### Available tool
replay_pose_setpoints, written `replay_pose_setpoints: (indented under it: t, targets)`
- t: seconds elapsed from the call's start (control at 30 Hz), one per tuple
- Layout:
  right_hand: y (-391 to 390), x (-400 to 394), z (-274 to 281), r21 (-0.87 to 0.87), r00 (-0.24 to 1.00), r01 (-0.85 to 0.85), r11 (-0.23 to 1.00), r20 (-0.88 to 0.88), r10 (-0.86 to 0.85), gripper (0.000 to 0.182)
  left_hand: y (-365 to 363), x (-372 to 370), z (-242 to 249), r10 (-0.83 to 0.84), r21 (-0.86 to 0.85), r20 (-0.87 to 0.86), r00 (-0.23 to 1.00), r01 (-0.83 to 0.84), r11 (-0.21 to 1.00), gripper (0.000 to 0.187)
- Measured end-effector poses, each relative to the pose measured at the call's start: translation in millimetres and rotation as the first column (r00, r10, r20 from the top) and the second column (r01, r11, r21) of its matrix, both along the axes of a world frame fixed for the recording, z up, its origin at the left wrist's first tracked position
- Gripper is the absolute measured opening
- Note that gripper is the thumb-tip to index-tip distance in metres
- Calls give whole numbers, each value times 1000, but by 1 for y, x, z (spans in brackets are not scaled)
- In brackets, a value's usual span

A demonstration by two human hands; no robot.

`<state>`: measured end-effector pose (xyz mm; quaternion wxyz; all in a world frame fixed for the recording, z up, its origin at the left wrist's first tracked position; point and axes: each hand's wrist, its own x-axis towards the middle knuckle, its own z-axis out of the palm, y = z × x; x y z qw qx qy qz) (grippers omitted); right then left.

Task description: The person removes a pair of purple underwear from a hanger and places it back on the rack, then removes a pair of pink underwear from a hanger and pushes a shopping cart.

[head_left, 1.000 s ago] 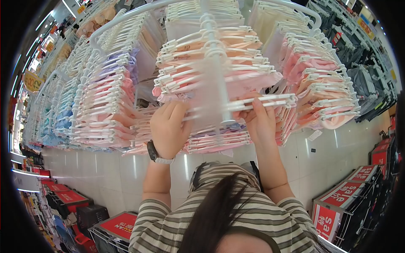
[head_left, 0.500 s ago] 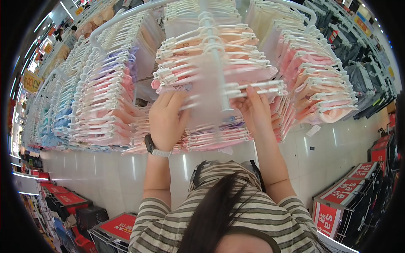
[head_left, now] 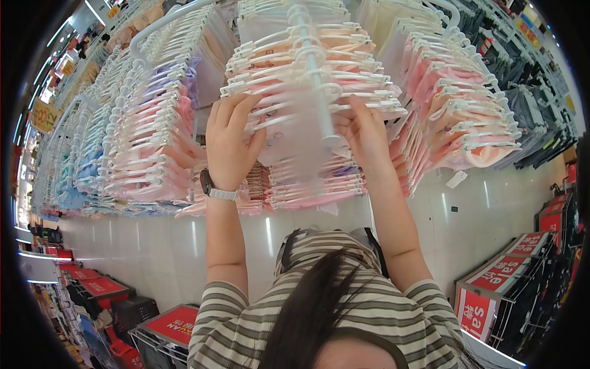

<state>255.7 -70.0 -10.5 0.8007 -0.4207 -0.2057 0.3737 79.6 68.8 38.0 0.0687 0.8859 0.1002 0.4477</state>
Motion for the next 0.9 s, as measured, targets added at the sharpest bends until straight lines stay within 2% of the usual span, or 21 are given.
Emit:
replay_pose_setpoints:
  t: [0.03, 0.1, 0.2, 0.3, 0.4, 0.5, 0.53, 0.6, 0.63, 0.67, 0.7, 0.73, 0.77, 0.8, 0.87, 0.9]
  targets:
    - [-1, -3, 1, 0, 1000, 0, 1000, -4, 0, 30, -1, -1, -1, -29, -26, -1, 1000, 29, 999, 45]
    - [-6, -11, 6, -71, 992, 122, 990, -16, -124, 33, -3, -3, -1, -59, -50, -3, 998, 58, 997, 45]
    - [-15, -23, 19, -27, 995, 96, 995, 37, -94, 34, -6, -6, -2, -118, -50, -8, 993, 118, 992, 45]
    - [-24, -14, -7, -73, 991, 77, 994, 113, -68, 36, -6, -11, -5, -169, -53, -5, 986, 168, 984, 48]
    - [-28, -10, -24, -38, 988, 73, 997, 135, -67, 35, -6, -14, -9, -211, -107, -10, 978, 208, 972, 52]
    - [-35, -17, -20, -37, 977, 106, 994, 188, -98, 33, -7, -15, -11, -188, -100, 8, 982, 188, 977, 57]
    - [-38, -16, -30, -41, 978, 114, 993, 182, -105, 33, -8, -17, -12, -169, -95, 33, 985, 172, 981, 58]
    - [-50, -11, -67, 2, 956, 108, 994, 275, -105, 28, -9, -25, -19, -168, -107, 49, 984, 173, 979, 60]
    - [-59, -10, -82, -17, 957, 132, 991, 264, -123, 28, -7, -31, -27, -100, -97, 73, 992, 107, 990, 64]
    - [-70, -11, -96, -122, 943, 171, 978, 309, -126, 26, -7, -37, -37, -38, -93, 92, 995, 47, 995, 68]
    - [-83, -12, -113, -225, 928, 211, 951, 352, -123, 24, -9, -41, -48, -71, -114, 75, 995, 79, 990, 68]
    - [-99, -13, -136, -246, 929, 239, 940, 339, -148, 24, -11, -45, -62, 20, -204, 103, 994, 2, 979, 69]
    - [-117, -13, -164, -355, 858, 295, 887, 508, -82, 22, -11, -51, -77, 117, -289, 124, 985, -77, 954, 69]
    - [-135, -12, -187, -444, 761, 362, 820, 648, 15, 20, -5, -62, -108, 136, -342, 64, 989, -107, 933, 70]
    - [-179, -23, -219, -656, 632, 466, 594, 716, 296, 19, -11, -71, -156, 162, -480, -11, 987, -148, 865, 70]
    - [-200, -30, -230, -740, 596, 479, 473, 669, 443, 20, -25, -69, -169, 170, -566, -31, 985, -157, 809, 69]
